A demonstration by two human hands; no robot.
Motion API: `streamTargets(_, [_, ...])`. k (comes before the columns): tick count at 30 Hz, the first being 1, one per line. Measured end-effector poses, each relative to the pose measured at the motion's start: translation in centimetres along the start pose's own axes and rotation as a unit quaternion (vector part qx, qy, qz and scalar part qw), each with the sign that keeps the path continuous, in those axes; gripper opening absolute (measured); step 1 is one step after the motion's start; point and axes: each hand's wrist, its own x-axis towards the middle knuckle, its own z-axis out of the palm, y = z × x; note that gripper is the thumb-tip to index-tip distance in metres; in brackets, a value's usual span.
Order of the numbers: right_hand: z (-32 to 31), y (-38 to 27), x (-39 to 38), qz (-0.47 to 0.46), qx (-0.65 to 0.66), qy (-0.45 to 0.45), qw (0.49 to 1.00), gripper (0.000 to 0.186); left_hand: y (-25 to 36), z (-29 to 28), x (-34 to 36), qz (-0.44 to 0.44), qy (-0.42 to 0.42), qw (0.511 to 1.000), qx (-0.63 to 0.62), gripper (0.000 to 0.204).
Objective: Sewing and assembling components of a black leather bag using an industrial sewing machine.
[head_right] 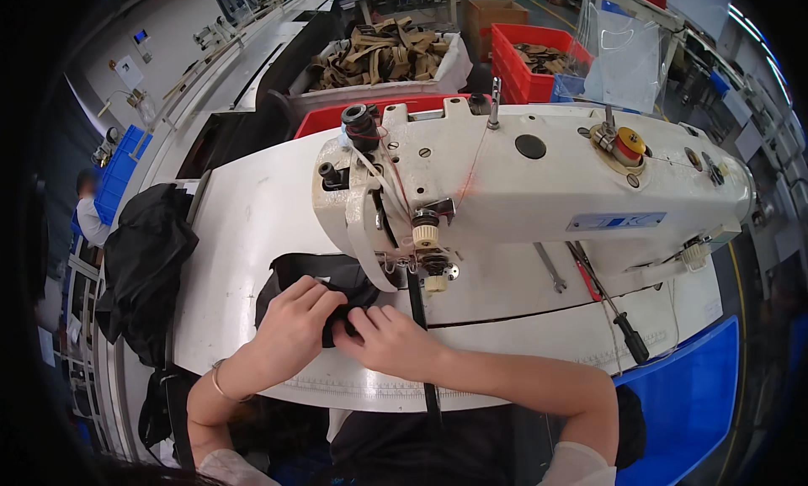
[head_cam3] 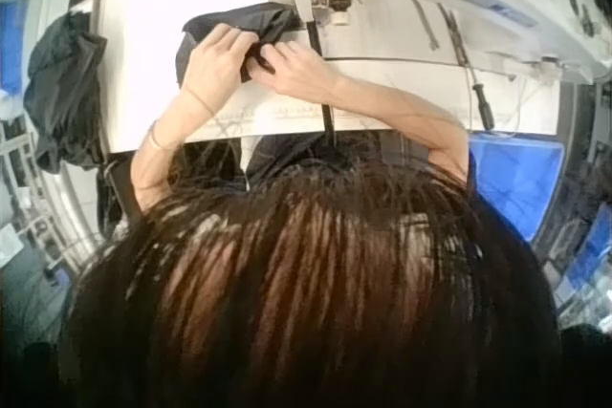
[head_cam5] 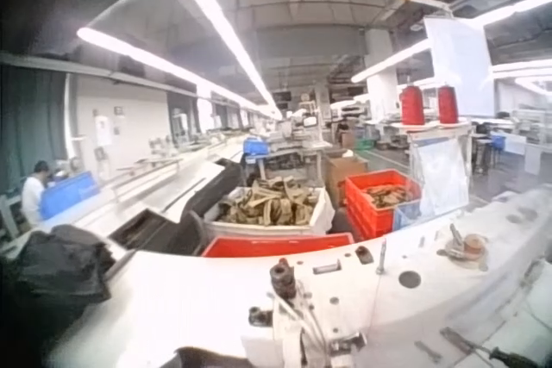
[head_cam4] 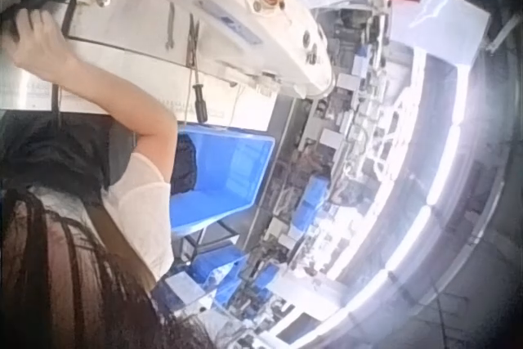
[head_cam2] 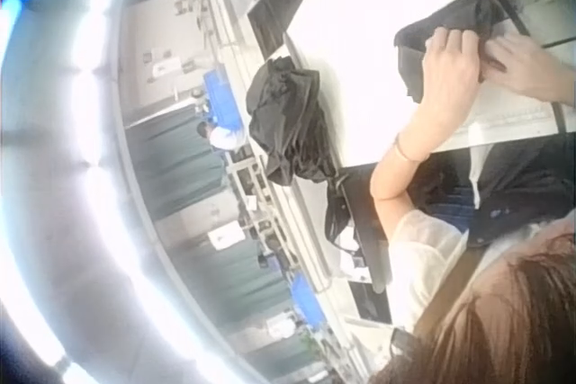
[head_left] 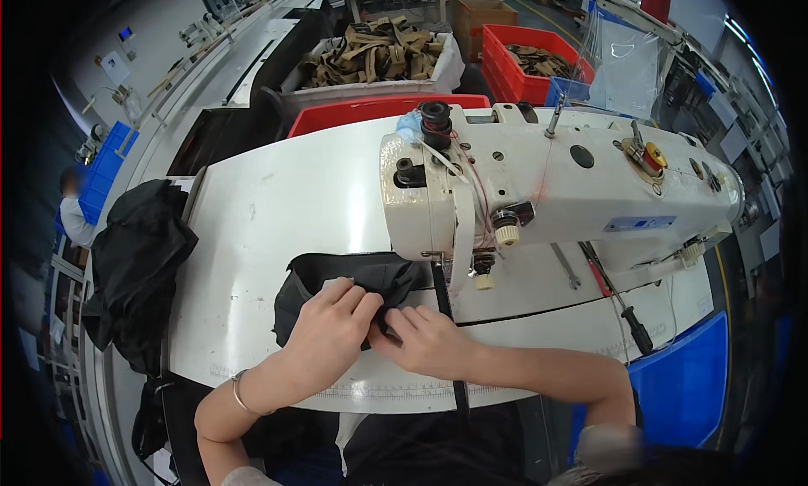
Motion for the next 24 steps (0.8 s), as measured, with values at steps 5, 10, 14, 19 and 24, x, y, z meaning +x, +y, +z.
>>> streamTargets(5, [1.3,-0.9,0.0,-0.099,-0.051,0.009,0.994,0.012,-3.6,-0.5,0.4,-0.276,-0.037,0.854,-0.440,0.010])
streamTargets(10, [1.5,-2.0,0.5,-0.067,-0.021,-0.006,0.998,0.013,-2.8,1.3,0.5,-0.305,-0.020,0.795,-0.524,0.017])
streamTargets(14, [1.9,-2.0,0.8,-0.035,-0.051,-0.003,0.998,0.015,-0.7,1.6,1.0,-0.133,0.070,0.948,-0.280,0.024])
streamTargets(19, [3.1,-2.0,-0.2,0.024,0.105,-0.134,0.985,0.023,1.5,4.9,2.0,-0.030,0.043,0.998,0.018,0.029])
streamTargets(24, [-8.3,-2.1,-4.9,-0.092,0.268,-0.330,0.900,0.081,0.0,8.9,2.6,0.035,0.068,0.997,0.012,0.027])
